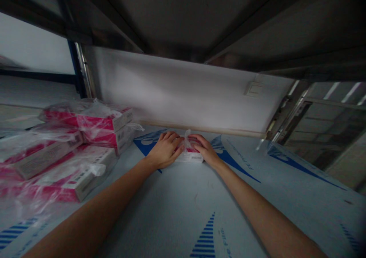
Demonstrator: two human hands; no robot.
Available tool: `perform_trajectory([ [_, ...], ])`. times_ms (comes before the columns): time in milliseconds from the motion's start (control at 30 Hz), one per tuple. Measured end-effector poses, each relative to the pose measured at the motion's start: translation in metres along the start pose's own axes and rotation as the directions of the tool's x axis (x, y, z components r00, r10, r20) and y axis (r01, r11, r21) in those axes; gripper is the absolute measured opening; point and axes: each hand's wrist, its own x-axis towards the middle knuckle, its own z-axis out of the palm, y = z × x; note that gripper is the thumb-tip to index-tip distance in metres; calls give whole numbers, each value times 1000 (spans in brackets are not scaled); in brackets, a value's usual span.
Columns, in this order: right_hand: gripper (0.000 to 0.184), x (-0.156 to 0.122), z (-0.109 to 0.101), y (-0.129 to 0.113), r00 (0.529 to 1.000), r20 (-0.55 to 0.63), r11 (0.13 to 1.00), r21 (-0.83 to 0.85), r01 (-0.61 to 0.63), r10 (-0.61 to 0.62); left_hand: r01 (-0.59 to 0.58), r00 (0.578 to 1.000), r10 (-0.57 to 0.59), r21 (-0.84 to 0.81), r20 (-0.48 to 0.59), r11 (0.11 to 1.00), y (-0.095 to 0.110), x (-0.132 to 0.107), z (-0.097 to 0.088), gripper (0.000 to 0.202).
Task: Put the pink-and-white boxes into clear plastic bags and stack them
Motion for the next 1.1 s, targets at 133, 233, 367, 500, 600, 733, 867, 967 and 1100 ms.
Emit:
perform_trajectory([
  [133,35,0,0,1,1000,9,1000,10,6,-6,-31,999,31,29,16,999,-1,1,-2,40],
  [233,36,0,-1,-1,999,23,999,-18,28,-27,-40,999,40,36,17,999,0,1,-2,41],
  [367,37,0,-3,-1,998,36,997,-52,50,-48,-56,998,55,44,27,997,1,1,-4,39],
  [500,38,1,-3,0,997,53,996,-64,56,-53,-60,997,58,38,41,997,0,1,-5,40],
  [600,37,1,-4,1,996,59,994,-75,74,-70,-59,997,58,39,47,997,-1,2,-5,40],
  [733,38,1,-5,1,994,84,993,-88,76,-69,-53,997,51,27,66,998,-1,2,-5,43],
  [867,38,2,-6,1,994,89,988,-134,81,-69,-60,997,59,27,55,998,-1,2,-5,42],
  [967,42,4,-8,0,989,125,973,-203,106,-82,-71,997,70,36,44,997,-3,3,-4,40],
  [1100,50,8,-11,-5,972,183,915,-346,205,-148,-73,997,71,54,39,996,-3,4,-4,34],
])
